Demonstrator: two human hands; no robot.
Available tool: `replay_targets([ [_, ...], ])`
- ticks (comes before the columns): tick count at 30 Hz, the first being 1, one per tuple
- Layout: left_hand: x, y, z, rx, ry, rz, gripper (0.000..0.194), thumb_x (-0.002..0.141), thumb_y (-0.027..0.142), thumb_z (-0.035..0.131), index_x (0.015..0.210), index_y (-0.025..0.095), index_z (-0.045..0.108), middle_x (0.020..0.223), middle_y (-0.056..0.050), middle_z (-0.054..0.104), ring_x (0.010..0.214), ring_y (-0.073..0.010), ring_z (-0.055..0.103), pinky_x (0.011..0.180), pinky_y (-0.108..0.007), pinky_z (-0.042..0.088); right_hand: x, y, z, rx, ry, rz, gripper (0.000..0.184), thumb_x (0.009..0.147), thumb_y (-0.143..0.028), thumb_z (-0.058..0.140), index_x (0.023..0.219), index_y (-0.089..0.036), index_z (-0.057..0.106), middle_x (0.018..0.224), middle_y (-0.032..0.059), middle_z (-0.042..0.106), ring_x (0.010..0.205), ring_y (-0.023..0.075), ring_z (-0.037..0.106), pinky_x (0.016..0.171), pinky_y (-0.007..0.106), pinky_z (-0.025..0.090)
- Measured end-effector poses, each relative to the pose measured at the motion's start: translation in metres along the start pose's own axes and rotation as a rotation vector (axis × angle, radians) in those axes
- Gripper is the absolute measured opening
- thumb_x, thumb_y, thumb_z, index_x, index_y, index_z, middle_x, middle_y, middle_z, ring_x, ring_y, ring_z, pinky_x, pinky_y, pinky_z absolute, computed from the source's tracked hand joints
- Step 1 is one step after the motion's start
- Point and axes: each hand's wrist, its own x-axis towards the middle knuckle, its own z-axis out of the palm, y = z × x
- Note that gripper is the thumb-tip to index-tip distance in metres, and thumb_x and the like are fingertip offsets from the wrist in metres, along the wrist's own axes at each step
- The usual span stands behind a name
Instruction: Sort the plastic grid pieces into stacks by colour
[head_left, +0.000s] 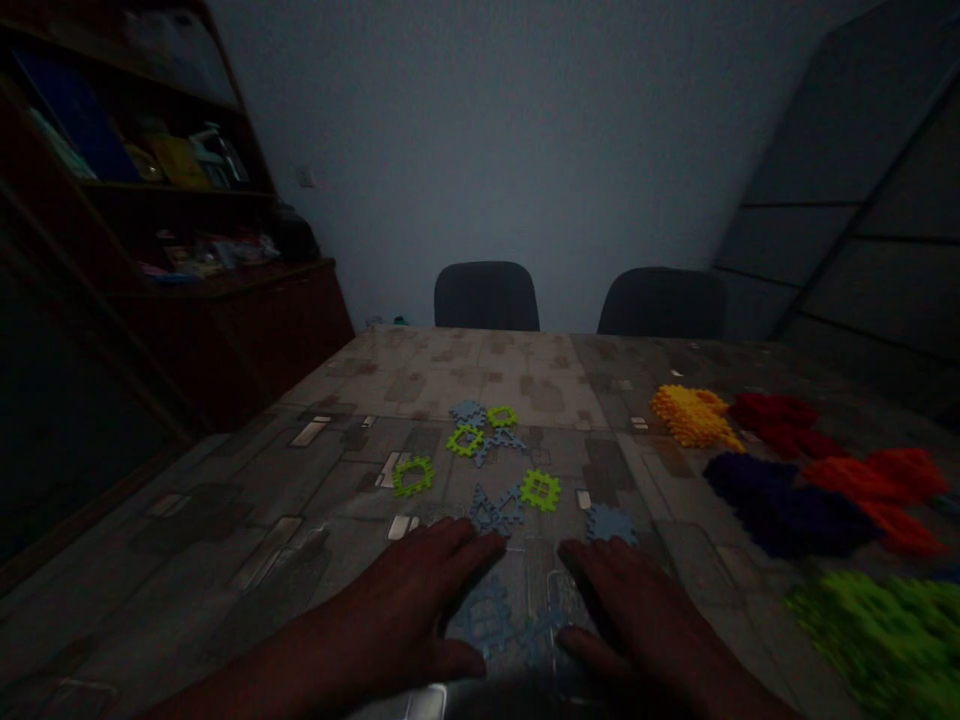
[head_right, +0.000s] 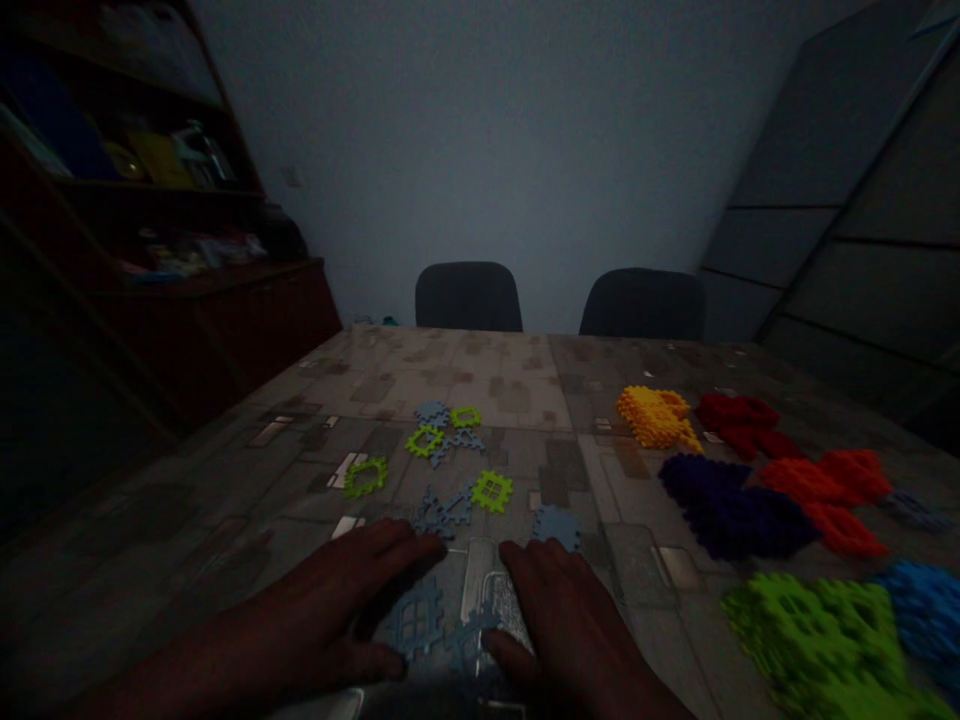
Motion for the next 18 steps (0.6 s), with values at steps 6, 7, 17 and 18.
replay_targets([
  [6, -0.001, -0.002, 0.009, -0.042, -0.033, 0.027, 0.095, 0.070, 0.010, 0.079, 0.150, 0.036, 0.034, 0.147, -0.008, 0.049, 0.129, -0.0329, 0.048, 0.109, -0.051, 0.039, -0.011, -0.031, 0.017, -0.133, 0.102, -0.071, 0.080, 0.070, -0.043, 0.075, 0.139, -0.011, 0.051, 0.115, 0.0198, 0.069, 0.098, 0.0370, 0.065, 0.083, 0.048, 0.054],
  [7, 0.000, -0.006, 0.011, -0.074, -0.024, 0.059, 0.097, 0.070, 0.008, 0.077, 0.150, 0.038, 0.032, 0.149, -0.007, 0.047, 0.131, -0.0326, 0.046, 0.110, -0.051, 0.037, -0.011, -0.033, 0.019, -0.144, 0.116, -0.076, 0.079, 0.070, -0.042, 0.073, 0.139, -0.011, 0.050, 0.115, 0.0200, 0.069, 0.099, 0.0373, 0.064, 0.084, 0.048, 0.054],
  [17, 0.001, -0.032, -0.012, -0.359, 0.034, 0.039, 0.065, 0.080, 0.017, 0.069, 0.141, 0.033, 0.052, 0.145, -0.004, 0.055, 0.132, -0.0287, 0.049, 0.113, -0.045, 0.034, 0.009, -0.027, 0.005, 0.271, -0.109, -0.026, 0.095, 0.067, -0.019, 0.063, 0.154, -0.014, 0.028, 0.139, 0.0179, 0.055, 0.125, 0.0350, 0.051, 0.107, 0.052, 0.040],
  [18, 0.001, -0.035, -0.016, -0.367, 0.054, 0.043, 0.061, 0.081, 0.018, 0.067, 0.139, 0.032, 0.054, 0.142, -0.005, 0.058, 0.129, -0.0280, 0.051, 0.112, -0.044, 0.036, 0.013, -0.030, 0.003, 0.313, -0.113, -0.032, 0.095, 0.068, -0.017, 0.063, 0.155, -0.015, 0.026, 0.140, 0.0178, 0.054, 0.127, 0.0345, 0.050, 0.107, 0.052, 0.039],
])
